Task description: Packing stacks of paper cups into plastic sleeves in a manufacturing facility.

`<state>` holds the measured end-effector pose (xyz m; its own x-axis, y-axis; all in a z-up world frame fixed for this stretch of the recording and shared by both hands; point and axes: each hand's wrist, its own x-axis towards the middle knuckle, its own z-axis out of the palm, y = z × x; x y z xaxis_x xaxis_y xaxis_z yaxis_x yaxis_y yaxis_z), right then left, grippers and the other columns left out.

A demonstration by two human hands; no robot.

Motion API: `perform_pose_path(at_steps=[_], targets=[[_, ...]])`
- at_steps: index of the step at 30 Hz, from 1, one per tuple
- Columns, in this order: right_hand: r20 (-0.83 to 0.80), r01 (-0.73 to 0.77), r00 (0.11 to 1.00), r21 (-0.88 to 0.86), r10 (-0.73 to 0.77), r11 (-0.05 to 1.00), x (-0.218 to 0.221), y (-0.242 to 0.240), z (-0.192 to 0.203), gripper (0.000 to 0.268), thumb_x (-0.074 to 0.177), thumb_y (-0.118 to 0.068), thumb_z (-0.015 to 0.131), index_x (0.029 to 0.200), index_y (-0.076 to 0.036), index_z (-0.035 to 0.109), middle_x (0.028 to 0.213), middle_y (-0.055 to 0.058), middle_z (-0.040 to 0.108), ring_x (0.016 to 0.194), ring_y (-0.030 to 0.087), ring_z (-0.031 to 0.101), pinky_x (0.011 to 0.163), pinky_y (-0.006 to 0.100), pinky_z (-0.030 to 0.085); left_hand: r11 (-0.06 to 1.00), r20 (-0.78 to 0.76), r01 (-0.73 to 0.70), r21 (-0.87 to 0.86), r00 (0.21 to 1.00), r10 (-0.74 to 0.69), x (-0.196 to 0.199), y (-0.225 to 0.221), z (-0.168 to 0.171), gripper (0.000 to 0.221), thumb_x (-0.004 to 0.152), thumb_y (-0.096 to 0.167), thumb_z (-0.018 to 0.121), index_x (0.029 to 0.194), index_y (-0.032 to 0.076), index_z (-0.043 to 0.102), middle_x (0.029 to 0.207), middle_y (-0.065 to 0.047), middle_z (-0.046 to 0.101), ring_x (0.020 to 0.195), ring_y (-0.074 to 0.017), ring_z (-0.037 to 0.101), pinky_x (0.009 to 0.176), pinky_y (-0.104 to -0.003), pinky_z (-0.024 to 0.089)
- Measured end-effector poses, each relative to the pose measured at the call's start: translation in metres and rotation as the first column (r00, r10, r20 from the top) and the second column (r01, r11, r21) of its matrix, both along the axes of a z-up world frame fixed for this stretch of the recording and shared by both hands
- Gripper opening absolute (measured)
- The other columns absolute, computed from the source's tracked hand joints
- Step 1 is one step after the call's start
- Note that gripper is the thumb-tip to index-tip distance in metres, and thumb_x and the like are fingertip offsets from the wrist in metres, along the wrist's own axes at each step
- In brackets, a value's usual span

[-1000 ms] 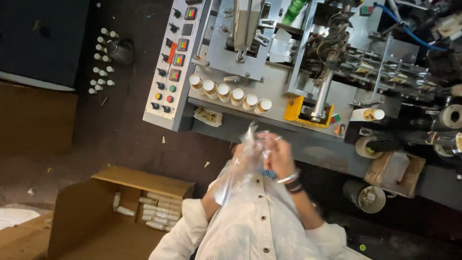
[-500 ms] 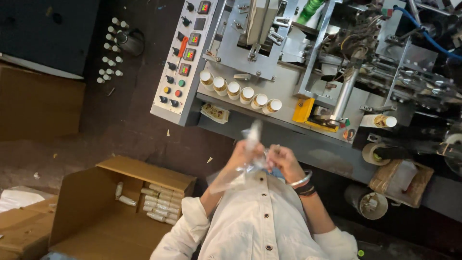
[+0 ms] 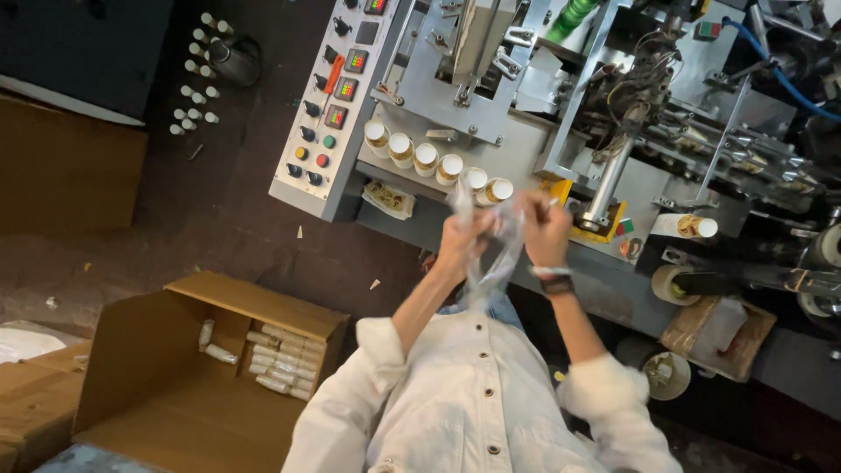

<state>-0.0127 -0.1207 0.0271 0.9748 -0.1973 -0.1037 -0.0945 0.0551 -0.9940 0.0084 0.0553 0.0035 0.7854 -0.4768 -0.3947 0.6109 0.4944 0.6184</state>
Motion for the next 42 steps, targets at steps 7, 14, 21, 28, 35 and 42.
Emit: perform_pose_path(at_steps=[7,14,21,28,35,42], targets=[[-0.100,-0.105,0.994,-0.813,0.040,0.573,0.057,-0.015,-0.061,0.022,0.098,-0.007,0.063,0.111,-0.013,0.079,0.089,0.017,0.072,0.082,0.035,0.070,0.077,0.045,0.053,0.883,-0.120,-0.437,0.170,0.880,0.459,0.007,-0.046,-0.081,0.018,0.091,0.017,0.078,0.095,0.001,0.072,0.073,-0.004,0.065,0.045,-0.0053,0.042,0.037,-0.022,0.026],[0.030,-0.035,0.993,-0.841,0.112,0.540,-0.002,0.017,-0.110,0.021,0.102,-0.026,0.062,0.110,-0.009,0.070,0.105,0.016,0.072,0.092,0.039,0.067,0.077,0.048,0.052,0.913,-0.301,-0.265,0.309,0.884,0.358,-0.033,-0.023,-0.211,0.018,0.094,0.018,0.075,0.095,0.001,0.071,0.079,-0.008,0.069,0.052,-0.0116,0.056,0.044,-0.028,0.041],[-0.281,-0.262,0.633,0.799,0.722,0.541,-0.076,0.039,-0.085,0.043,0.105,-0.045,0.058,0.120,-0.006,0.067,0.084,0.014,0.073,0.057,0.022,0.070,0.050,0.034,0.057,0.965,-0.077,0.179,0.193,0.983,-0.167,-0.059,0.053,-0.146,0.026,0.096,0.023,0.075,0.108,0.001,0.066,0.089,-0.008,0.068,0.071,-0.0148,0.064,0.059,-0.030,0.053],[-0.451,-0.047,0.837,0.502,0.308,0.863,-0.030,0.046,-0.061,0.038,0.102,-0.030,0.058,0.119,0.004,0.062,0.101,0.011,0.076,0.090,0.023,0.076,0.082,0.038,0.063,0.929,-0.147,0.306,0.208,0.949,-0.280,-0.044,0.116,0.015,0.042,0.089,0.030,0.071,0.124,0.007,0.062,0.103,-0.004,0.073,0.087,-0.0156,0.071,0.076,-0.034,0.057],[-0.168,-0.512,0.856,-0.143,0.489,0.847,-0.051,0.127,-0.016,0.038,0.106,-0.027,0.061,0.131,0.001,0.062,0.111,0.012,0.071,0.100,0.021,0.068,0.089,0.032,0.054,0.955,-0.002,0.144,0.261,0.989,-0.149,-0.082,0.161,-0.025,0.048,0.091,0.030,0.076,0.127,0.002,0.062,0.110,-0.006,0.070,0.097,-0.0162,0.067,0.085,-0.035,0.056],[-0.271,-0.602,0.768,0.001,0.580,0.798,-0.055,0.110,-0.056,0.045,0.097,-0.025,0.068,0.134,0.000,0.059,0.110,0.008,0.076,0.103,0.015,0.072,0.092,0.030,0.056,-0.388,-0.302,0.188,0.902,0.918,-0.256,-0.196,0.371,-0.061,0.039,0.081,0.032,0.077,0.114,0.012,0.070,0.092,-0.015,0.076,0.087,-0.0342,0.073,0.078,-0.048,0.057]])
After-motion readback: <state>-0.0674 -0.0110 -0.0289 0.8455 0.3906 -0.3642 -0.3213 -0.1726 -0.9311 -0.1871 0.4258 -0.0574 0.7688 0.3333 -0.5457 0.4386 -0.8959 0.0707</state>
